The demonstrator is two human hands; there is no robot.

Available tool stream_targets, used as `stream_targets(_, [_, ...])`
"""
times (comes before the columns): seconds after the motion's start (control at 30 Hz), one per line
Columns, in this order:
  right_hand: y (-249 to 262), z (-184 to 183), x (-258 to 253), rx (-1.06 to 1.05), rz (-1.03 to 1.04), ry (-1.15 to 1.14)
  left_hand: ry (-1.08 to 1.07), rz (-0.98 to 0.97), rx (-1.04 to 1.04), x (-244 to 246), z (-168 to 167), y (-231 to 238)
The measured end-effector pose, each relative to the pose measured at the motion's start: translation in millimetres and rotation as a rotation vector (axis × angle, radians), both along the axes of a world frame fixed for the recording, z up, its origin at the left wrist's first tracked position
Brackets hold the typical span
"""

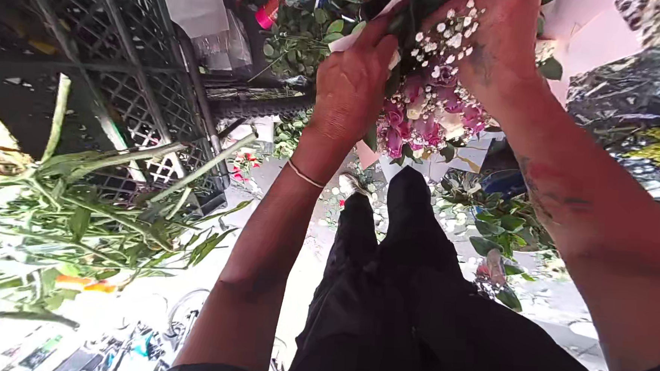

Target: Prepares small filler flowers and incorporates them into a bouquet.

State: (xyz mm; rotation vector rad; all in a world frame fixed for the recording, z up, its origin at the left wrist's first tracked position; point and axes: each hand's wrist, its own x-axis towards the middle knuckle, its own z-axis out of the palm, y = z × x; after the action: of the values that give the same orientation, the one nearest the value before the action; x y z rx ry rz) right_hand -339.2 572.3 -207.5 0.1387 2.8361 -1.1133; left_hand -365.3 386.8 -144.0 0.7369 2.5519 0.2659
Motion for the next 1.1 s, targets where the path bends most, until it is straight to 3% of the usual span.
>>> stream_targets(0.13, [0.5,7.7,-1.9,0.002,-0.010,-0.053,0.188,-0.118,0.070,7.2,-20.6,-11.9])
stream_targets(0.3, [-3.4,-11.0,-1.0,0.021,-0.044,0.018,0.207,-0.059,0.046,17.4,-32.2,-28.4])
stream_targets(0.43, [12.4,-65.9,8.1,-0.186,0.053,0.349,0.243,-0.053,0.068,29.5,-36.8,-35.2])
stream_targets(0.47, [17.1,-44.4,12.5,-0.338,0.046,0.224,0.250,-0.053,0.103,28.8,-34.5,-36.7])
stream_targets(0.53, [26.0,22.0,19.3,-0.585,-0.202,-0.074,0.289,-0.077,0.223,27.9,-25.6,-36.3])
stream_targets(0.6, [41.5,51.1,31.8,-0.687,-0.463,-0.014,0.406,-0.136,0.420,30.0,-17.9,-27.7])
stream_targets(0.7, [63.7,58.1,50.1,-0.674,-0.610,0.205,0.441,-0.267,0.582,31.3,-16.7,5.9])
stream_targets(0.83, [63.1,57.9,64.7,-0.616,-0.580,0.322,0.391,-0.318,0.421,19.4,-41.1,37.0])
stream_targets(0.97, [61.8,49.6,69.9,-0.586,-0.500,0.297,0.408,-0.352,0.344,4.8,-55.2,19.8])
stream_targets(1.1, [52.4,44.1,67.8,-0.724,-0.353,0.271,0.392,-0.354,0.343,-9.0,-53.6,-4.0])
